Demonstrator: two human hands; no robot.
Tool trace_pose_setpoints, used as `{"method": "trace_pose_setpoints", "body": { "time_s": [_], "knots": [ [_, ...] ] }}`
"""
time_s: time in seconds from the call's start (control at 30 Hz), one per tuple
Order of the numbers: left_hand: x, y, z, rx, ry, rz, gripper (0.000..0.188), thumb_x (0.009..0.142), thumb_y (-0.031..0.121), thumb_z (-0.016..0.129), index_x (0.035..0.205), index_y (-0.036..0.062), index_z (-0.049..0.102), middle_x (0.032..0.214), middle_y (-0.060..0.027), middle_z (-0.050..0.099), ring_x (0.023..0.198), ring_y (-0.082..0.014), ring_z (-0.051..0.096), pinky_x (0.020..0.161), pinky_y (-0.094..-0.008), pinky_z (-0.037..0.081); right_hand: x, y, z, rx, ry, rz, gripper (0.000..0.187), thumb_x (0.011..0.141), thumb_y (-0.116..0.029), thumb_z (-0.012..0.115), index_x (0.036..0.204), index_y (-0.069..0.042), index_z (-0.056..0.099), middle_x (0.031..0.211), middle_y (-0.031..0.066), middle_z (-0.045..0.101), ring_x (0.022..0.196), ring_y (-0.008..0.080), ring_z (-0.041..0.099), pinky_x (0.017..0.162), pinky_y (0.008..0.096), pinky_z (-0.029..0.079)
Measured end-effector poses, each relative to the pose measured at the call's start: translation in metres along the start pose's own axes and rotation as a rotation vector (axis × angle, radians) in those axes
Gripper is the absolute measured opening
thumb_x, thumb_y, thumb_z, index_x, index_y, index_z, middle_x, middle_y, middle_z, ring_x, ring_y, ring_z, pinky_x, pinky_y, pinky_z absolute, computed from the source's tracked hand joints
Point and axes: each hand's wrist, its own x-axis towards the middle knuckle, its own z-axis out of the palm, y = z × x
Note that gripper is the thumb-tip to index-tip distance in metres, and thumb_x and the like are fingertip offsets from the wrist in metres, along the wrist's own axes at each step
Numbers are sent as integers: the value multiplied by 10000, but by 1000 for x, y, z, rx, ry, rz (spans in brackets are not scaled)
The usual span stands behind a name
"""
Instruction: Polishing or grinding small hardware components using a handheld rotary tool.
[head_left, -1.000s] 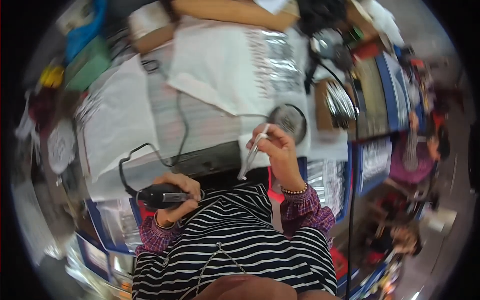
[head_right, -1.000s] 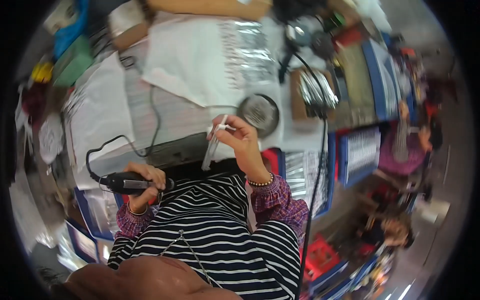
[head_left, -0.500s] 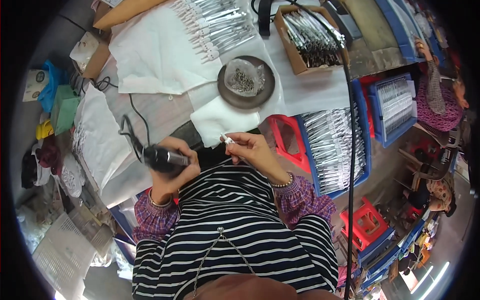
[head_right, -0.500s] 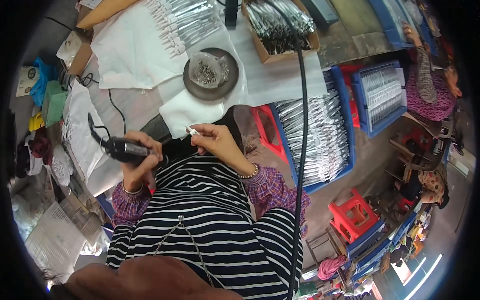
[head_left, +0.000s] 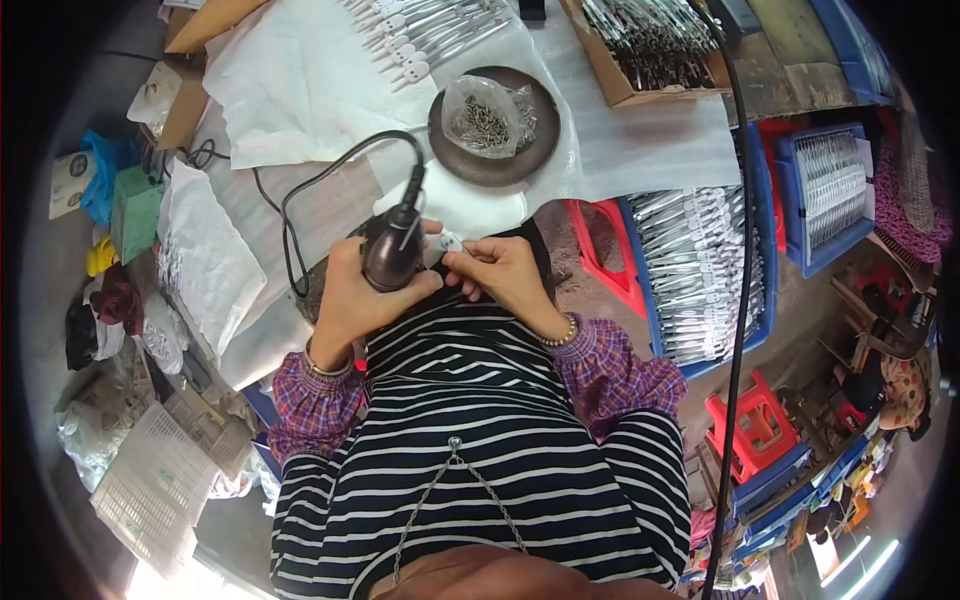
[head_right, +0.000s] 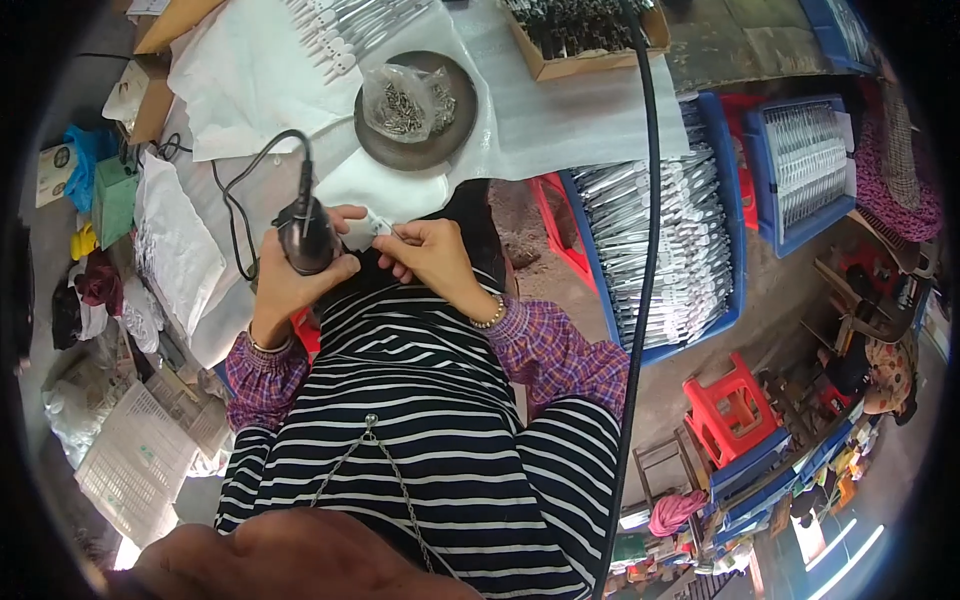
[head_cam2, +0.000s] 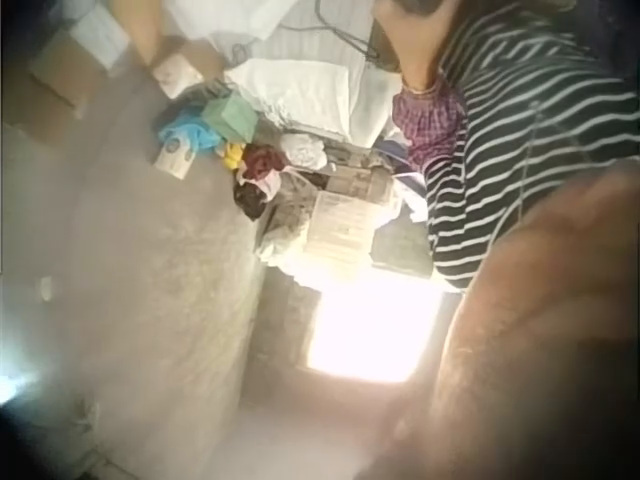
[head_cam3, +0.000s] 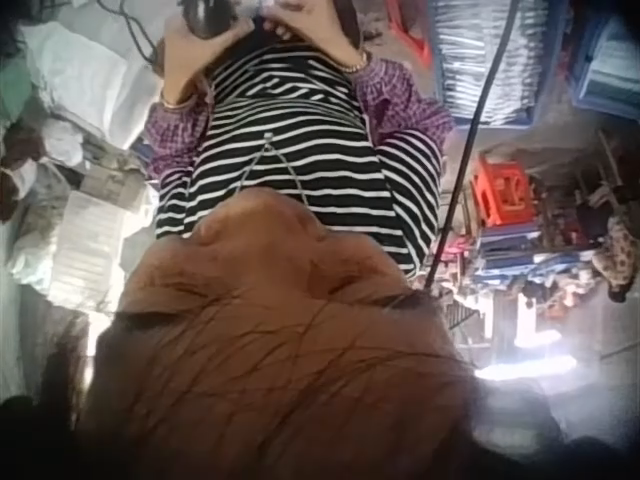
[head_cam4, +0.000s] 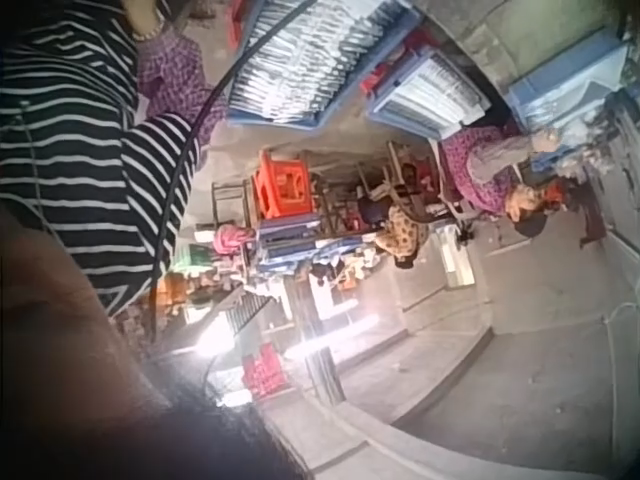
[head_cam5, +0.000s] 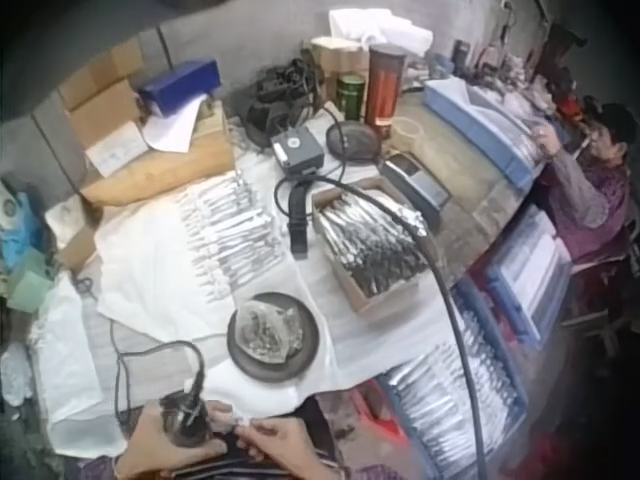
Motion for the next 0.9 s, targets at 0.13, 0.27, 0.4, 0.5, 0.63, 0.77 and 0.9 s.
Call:
{"method": "trace_pose_setpoints", "body": {
  "time_s": [0.13,0.27,0.4,0.5,0.63,0.77,0.9],
  "knots": [
    [9,2,4,188,-66,-24,478,623,47,752,1083,28,622,840,-52,658,667,-62,539,628,-227,445,1,6,-3,33,-9,35,192,852,-157,651,767,14,664,660,19,628,489,24,456,428,167,334],
    [9,6,3,276,-65,-80,531,617,74,754,1129,45,618,791,-33,636,700,-102,566,680,-262,467,0,6,0,138,5,25,194,850,-166,656,760,6,665,651,7,619,478,17,421,418,174,297],
    [7,-4,-3,232,-70,-94,516,620,69,748,1118,42,618,887,-59,657,737,-105,570,702,-265,468,0,6,1,167,0,-7,200,851,-176,656,762,3,665,649,4,615,477,17,421,421,169,298],
    [8,-9,-3,240,-35,2,457,631,130,778,1046,21,620,784,-78,657,675,-127,595,644,-267,472,-1,0,2,161,12,37,218,854,-186,653,745,3,664,628,-2,599,476,19,420,420,169,297],
    [8,-1,-4,126,-26,-21,410,628,106,768,1002,12,627,823,-62,661,658,-95,569,625,-247,462,0,-1,1,159,12,92,238,855,-182,647,710,6,658,581,-13,557,465,23,410,418,171,294],
    [-6,21,-5,-173,141,-98,352,656,29,749,939,-18,544,867,-99,650,688,-108,573,628,-220,466,-1,-1,1,166,5,92,245,853,-170,641,687,10,645,548,-22,518,456,26,402,411,175,284],
    [-15,21,-12,-509,130,441,419,716,50,701,1020,28,414,764,-108,560,652,-213,565,631,-324,458,-1,-4,3,200,8,108,254,856,-170,638,678,12,638,536,-27,503,456,27,398,408,177,277]
  ]
}}
